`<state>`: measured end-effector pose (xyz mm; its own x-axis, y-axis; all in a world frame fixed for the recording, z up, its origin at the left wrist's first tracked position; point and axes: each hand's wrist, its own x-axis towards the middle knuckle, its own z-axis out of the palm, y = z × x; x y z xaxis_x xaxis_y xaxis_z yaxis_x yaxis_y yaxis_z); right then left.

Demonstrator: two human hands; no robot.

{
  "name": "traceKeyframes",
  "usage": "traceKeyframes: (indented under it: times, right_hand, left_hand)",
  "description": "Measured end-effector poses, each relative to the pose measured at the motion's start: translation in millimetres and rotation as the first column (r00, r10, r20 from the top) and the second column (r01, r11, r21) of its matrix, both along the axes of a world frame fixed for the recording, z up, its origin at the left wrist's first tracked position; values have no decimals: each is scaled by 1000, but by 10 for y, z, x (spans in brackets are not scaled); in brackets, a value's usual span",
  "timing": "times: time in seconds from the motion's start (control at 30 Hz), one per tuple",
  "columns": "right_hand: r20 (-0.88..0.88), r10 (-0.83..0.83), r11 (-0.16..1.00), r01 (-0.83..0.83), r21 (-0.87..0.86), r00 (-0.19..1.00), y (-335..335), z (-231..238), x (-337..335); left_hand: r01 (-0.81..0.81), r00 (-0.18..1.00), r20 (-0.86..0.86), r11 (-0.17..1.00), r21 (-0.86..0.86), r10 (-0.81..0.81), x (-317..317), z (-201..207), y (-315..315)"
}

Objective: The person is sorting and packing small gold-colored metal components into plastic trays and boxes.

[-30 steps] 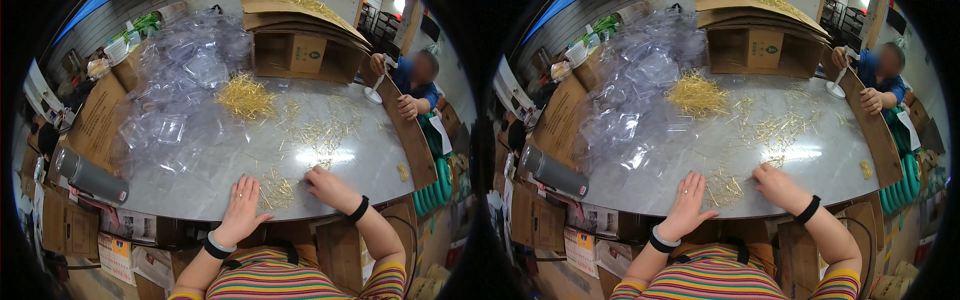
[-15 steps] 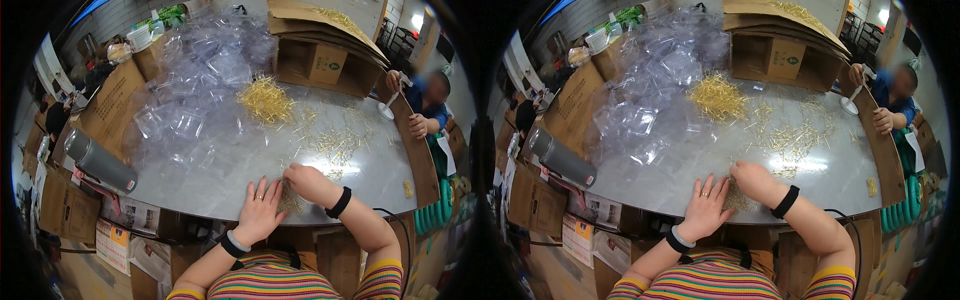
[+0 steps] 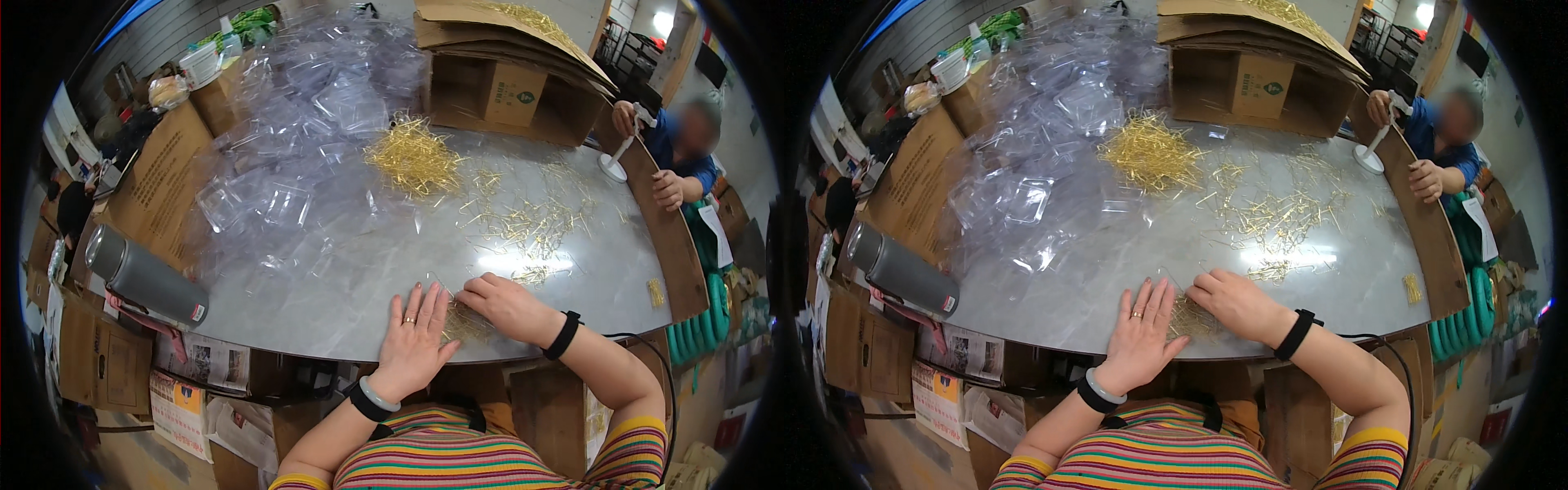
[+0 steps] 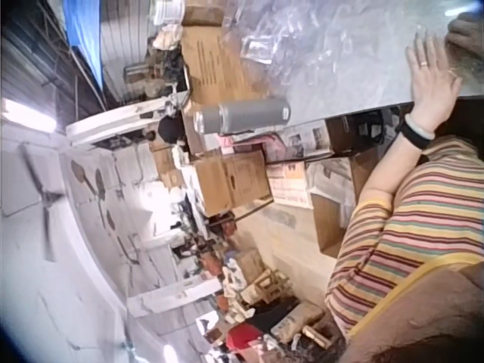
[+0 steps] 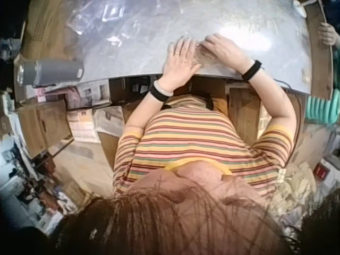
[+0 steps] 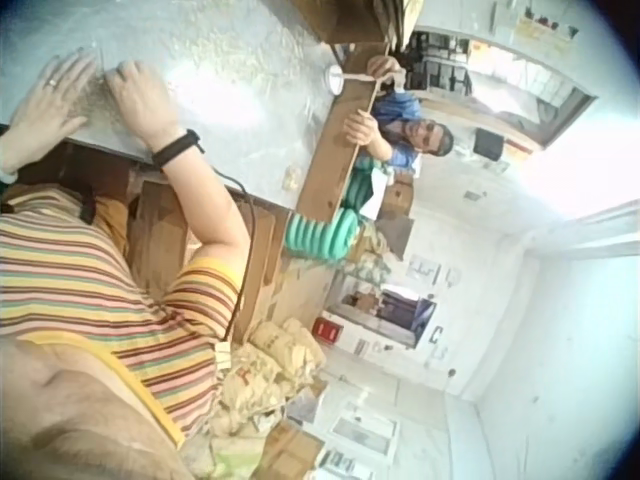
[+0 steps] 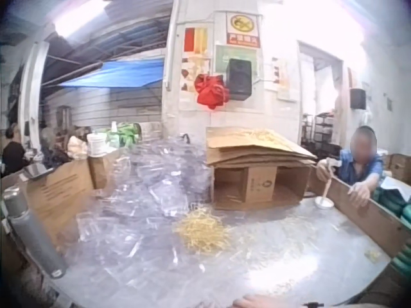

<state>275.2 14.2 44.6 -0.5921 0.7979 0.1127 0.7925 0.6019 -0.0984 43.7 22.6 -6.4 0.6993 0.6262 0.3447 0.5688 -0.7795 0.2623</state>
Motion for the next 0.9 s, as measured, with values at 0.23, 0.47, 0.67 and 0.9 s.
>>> traceKeyframes:
  times: [0.23,0.47,0.67,0.9]
  right_hand:
    - [-128,-244,961,223,-161,961,-364,252,196]
    - [-94,-414,909,406,-94,905,-812,-105,78]
    - [-273,-419,900,435,-2,866,-702,-296,-225]
    - [-457,-252,966,252,-63,853,-631,-484,-191]
  left_hand:
    - [19,1000,7,998,-51,-19,10,-3,-9]
    - [161,987,60,961,-225,-151,-58,51,28]
    - [275,961,91,931,-240,-260,-2,23,67]
    - [228,971,129,941,-251,-200,12,56,75]
